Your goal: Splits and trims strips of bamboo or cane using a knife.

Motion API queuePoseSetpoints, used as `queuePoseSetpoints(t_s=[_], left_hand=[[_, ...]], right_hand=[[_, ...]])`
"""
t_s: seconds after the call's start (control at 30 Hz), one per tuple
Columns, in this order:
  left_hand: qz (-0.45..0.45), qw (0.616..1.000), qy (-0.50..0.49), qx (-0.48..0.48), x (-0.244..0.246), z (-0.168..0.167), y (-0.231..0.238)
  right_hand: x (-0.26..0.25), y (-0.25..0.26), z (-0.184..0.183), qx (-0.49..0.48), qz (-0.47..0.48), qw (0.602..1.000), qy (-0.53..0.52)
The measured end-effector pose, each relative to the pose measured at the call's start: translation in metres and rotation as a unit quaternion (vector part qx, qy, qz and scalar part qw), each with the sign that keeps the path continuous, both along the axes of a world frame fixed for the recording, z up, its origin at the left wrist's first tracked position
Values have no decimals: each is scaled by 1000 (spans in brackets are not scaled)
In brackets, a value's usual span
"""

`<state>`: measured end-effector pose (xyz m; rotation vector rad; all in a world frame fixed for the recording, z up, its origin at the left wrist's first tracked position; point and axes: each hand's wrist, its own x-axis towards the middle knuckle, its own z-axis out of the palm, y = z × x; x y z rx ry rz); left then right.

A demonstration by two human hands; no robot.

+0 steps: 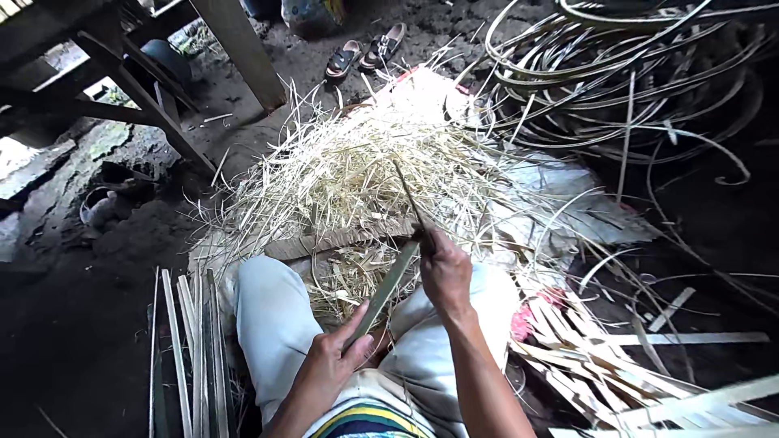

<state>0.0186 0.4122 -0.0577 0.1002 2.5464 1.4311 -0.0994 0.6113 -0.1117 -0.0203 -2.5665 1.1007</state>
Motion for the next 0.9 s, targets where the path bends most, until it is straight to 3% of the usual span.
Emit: queuePoseSetpoints(t_s=[0.1, 0.23, 0.47, 0.67, 0.73, 0.8, 0.9], left_hand=[[27, 980, 116, -157, -1, -7, 7], [68, 913, 250, -314, -13, -25, 18], [41, 884, 334, -324, -28, -46, 31], [22, 886, 344, -311, -16, -54, 20], [20, 911, 312, -269, -13, -49, 12], [10, 968, 179, -174, -17, -30, 0], [-38, 998, -2, -56, -43, -10, -28]], right_hand=[[5, 6, 4, 14, -3, 1000, 10], [27, 0, 13, 109, 36, 993, -9], [33, -3, 19, 223, 89, 971, 0], [-4, 22, 29, 204, 35, 969, -136], [-25, 33, 23, 168, 25, 971, -167], [-42, 36, 12, 92, 50, 975, -196], [-42, 18, -7, -139, 72, 961, -229]])
